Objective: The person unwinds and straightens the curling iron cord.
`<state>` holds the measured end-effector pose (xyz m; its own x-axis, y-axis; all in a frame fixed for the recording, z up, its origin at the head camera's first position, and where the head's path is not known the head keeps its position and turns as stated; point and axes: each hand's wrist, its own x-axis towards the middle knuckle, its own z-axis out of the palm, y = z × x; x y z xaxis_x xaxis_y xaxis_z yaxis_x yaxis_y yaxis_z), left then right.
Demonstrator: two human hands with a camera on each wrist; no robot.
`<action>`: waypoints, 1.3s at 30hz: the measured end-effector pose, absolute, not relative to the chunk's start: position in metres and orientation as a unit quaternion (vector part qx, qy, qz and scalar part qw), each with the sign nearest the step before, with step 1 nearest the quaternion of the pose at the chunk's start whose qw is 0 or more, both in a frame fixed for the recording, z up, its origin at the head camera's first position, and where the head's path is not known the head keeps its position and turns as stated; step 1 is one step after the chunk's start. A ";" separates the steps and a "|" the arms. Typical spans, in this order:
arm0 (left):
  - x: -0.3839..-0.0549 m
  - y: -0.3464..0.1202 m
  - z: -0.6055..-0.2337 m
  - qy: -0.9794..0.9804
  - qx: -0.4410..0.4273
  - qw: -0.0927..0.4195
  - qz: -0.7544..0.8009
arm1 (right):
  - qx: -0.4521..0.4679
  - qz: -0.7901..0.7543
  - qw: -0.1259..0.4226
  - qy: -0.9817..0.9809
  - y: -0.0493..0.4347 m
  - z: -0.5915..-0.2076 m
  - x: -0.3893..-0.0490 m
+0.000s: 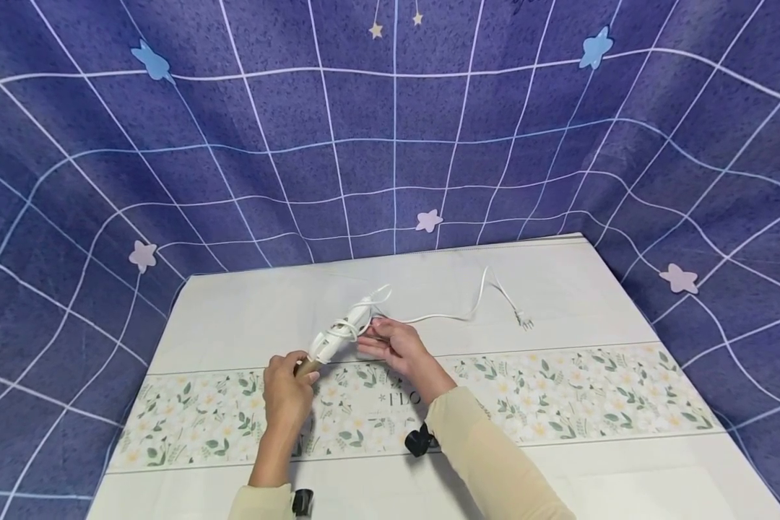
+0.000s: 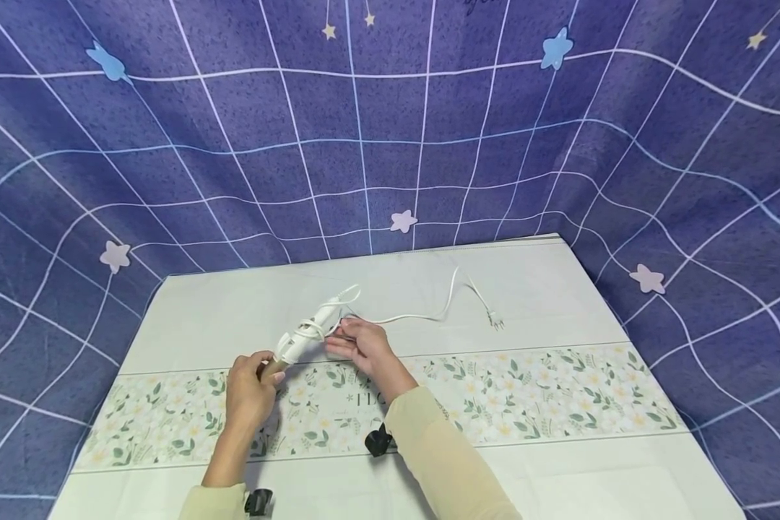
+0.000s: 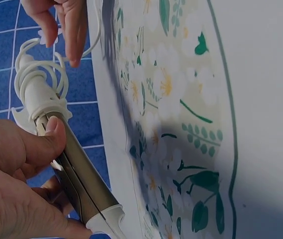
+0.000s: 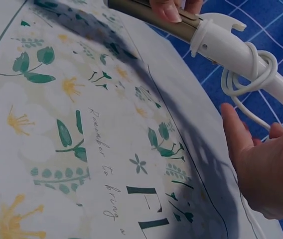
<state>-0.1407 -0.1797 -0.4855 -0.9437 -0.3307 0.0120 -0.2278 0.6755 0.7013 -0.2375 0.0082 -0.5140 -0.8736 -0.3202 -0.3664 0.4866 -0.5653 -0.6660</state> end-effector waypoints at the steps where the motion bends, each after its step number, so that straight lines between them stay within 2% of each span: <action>1: -0.140 -0.179 -0.486 -0.913 0.153 0.068 -0.372 | 0.103 -0.879 0.233 0.403 0.008 -0.514 -0.238; 12: -0.139 -0.178 -0.486 -0.911 0.153 0.069 -0.376 | 0.091 -0.875 0.242 0.409 0.008 -0.513 -0.243; 24: -0.136 -0.183 -0.485 -0.908 0.150 0.048 -0.388 | 0.103 -0.896 0.193 0.386 0.017 -0.509 -0.252; 39: -0.132 -0.198 -0.480 -0.917 0.137 0.004 -0.375 | 0.137 -0.930 0.054 0.338 0.040 -0.495 -0.266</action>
